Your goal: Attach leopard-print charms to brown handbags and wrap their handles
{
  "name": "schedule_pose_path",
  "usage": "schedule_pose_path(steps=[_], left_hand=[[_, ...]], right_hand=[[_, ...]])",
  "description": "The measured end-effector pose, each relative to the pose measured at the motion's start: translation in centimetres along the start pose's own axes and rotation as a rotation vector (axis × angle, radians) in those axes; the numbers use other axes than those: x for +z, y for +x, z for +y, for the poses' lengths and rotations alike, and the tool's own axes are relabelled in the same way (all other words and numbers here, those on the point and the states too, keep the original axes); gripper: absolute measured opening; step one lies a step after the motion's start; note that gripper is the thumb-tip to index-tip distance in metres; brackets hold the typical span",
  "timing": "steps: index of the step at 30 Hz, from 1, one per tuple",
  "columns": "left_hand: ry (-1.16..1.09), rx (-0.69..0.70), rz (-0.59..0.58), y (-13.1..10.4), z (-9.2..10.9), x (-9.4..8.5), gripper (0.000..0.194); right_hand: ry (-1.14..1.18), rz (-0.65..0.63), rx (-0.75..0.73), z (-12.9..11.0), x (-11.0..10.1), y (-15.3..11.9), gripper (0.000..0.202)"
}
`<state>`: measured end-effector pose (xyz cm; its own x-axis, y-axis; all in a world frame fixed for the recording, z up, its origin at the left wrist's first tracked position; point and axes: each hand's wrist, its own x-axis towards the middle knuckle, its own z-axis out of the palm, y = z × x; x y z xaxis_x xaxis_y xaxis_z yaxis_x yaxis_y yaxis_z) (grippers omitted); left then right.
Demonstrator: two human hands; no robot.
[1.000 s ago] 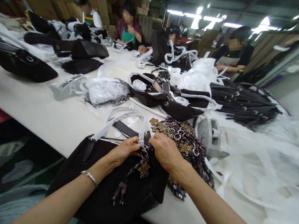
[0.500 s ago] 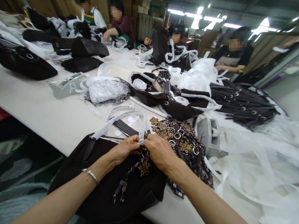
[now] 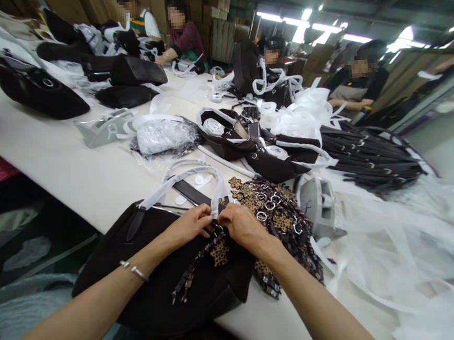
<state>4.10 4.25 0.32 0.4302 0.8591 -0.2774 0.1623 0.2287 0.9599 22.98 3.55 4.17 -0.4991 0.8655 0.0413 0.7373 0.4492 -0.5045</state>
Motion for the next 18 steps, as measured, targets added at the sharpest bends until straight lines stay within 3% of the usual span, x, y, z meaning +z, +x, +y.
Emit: schedule_pose_path(steps=[4, 8, 18], left_hand=[[0.329, 0.036, 0.036, -1.4, 0.7, -0.8, 0.010], [0.788, 0.025, 0.087, -1.9, 1.3, -0.3, 0.019], [0.843, 0.010, 0.103, -1.5, 0.8, 0.8, 0.017]], right_hand=[[-0.012, -0.014, 0.009, -0.2, 0.3, -0.1, 0.020], [-0.026, -0.001, 0.017, -0.1, 0.5, -0.2, 0.019], [-0.049, 0.040, 0.014, -0.3, 1.0, -0.9, 0.018]])
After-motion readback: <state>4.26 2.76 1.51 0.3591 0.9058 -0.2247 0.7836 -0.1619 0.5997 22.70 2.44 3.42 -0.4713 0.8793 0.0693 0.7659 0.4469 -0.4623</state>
